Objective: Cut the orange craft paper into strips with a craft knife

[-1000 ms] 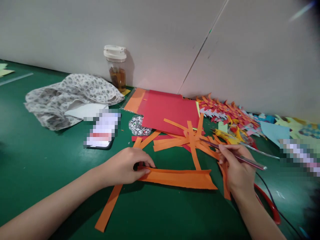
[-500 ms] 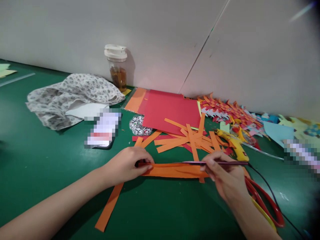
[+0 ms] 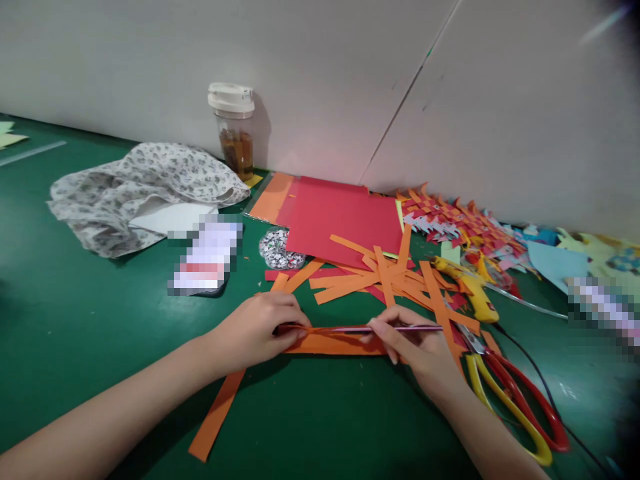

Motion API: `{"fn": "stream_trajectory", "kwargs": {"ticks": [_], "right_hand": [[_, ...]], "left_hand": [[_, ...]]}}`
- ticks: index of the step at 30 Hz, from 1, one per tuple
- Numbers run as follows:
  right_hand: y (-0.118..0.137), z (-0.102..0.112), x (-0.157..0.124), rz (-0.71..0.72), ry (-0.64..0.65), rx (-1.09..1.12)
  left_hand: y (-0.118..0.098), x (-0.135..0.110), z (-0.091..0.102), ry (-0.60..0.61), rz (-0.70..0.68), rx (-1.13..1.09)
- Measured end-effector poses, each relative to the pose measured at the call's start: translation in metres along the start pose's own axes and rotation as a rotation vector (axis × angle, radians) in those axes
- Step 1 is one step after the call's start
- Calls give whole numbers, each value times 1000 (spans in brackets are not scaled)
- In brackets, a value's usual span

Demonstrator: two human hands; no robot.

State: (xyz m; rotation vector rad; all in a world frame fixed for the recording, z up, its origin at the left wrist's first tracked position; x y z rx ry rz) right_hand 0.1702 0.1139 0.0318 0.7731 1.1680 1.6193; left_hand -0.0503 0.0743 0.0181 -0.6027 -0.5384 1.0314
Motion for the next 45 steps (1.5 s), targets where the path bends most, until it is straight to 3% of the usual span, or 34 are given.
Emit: {"fn": "stream_trajectory", "kwargs": {"ticks": [11, 29, 39, 45], "right_hand": [[-22, 52, 17, 38, -235, 167], [-16, 90, 22, 5, -454, 202], [-12, 107, 14, 199, -774, 283], [-20, 101, 18, 135, -725, 225]], "left_hand": [[3, 0, -1, 6, 24, -24], [2, -1, -1, 1, 14, -17], [3, 1, 0, -3, 12, -15], [3, -1, -1, 5, 11, -9]]}}
Point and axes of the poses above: each hand's wrist, its own x-axis towards the middle knuckle, its own z-axis out of the back of the hand, y = z × x, the point moved 5 cm from there along x, towards the middle knuckle, and after that the axes turned 3 degrees about z, right-handed, at the moved point
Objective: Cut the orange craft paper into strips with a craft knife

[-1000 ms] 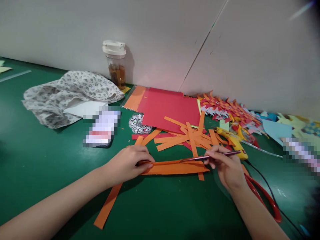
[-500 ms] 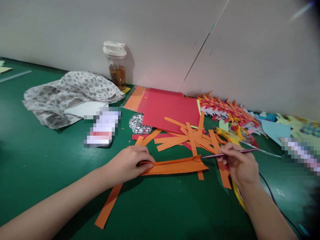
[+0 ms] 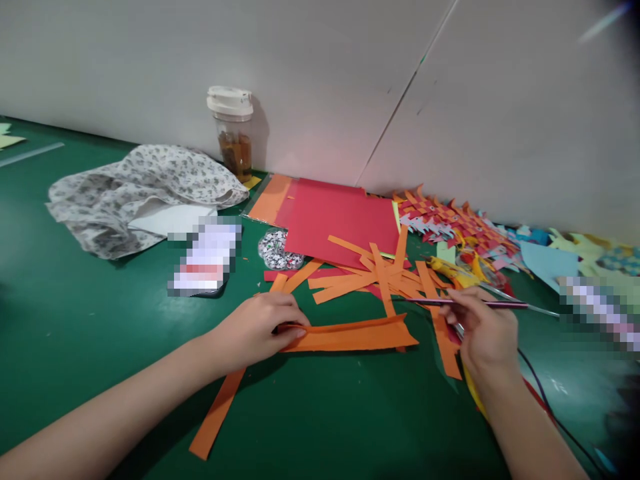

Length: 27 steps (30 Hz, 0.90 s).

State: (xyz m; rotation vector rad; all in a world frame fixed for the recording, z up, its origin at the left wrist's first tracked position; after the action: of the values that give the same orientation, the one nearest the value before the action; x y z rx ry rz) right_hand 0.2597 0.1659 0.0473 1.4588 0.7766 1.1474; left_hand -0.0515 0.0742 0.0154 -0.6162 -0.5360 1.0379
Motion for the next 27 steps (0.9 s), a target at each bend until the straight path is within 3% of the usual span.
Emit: {"fn": "stream_trajectory", "kwargs": {"ticks": [4, 6, 9, 13, 16, 27], "right_hand": [[4, 2, -1, 96, -60, 23], [6, 1, -3, 91, -26, 112], [7, -7, -9, 7, 156, 170], [3, -23, -23, -49, 484, 67], [-3, -32, -34, -62, 619, -13], [-8, -50, -58, -100, 704, -161]], "left_hand": [[0, 1, 0, -1, -1, -2], [1, 1, 0, 0, 2, -1], [1, 2, 0, 1, 9, -2], [1, 1, 0, 4, 6, -4], [2, 1, -1, 5, 5, -1], [1, 1, -1, -1, -1, 8]]}}
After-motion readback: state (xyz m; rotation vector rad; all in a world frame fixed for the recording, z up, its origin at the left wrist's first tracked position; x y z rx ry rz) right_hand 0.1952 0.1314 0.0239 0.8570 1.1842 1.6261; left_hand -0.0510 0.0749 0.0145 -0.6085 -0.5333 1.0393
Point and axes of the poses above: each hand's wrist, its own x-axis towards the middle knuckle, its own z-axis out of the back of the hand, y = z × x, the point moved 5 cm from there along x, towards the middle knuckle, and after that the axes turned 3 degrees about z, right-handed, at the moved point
